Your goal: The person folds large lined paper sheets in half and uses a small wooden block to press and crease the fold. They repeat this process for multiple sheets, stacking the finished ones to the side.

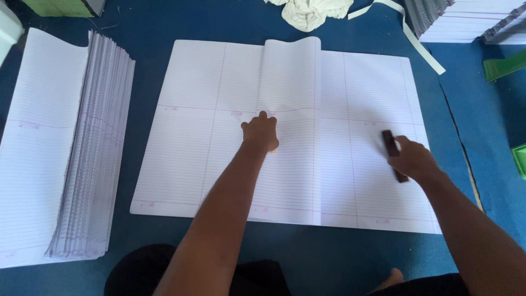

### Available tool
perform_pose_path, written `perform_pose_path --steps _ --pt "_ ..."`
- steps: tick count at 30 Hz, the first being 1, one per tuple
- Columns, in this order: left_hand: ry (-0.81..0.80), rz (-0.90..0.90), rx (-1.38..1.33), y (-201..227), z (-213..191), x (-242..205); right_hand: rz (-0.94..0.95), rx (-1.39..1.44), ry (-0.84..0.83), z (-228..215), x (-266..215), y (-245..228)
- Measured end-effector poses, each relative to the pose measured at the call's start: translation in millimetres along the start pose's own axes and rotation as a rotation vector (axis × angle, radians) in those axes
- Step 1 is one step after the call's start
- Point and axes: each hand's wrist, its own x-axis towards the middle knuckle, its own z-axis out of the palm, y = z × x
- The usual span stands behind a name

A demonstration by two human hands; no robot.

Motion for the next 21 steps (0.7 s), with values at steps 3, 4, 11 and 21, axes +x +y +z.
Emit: perform_pose_path --steps 3,4,11,21 --pt "-0.044 0.008 0.016 1 -6 -3 -0.065 0.287 -0.027 -14 -12 -43" --pt "-0.065 0.013 0.020 0 -7 -2 -0.069 0.337 -0.064 -21 -17 -60" --pt "0.079 0.030 -0.073 -11 5 20 -0.415 0.132 -0.020 -43 -55 -155" --pt "0.004 0.090 0.124 -2 1 14 -0.774 -0.248 0.074 2 -59 -162"
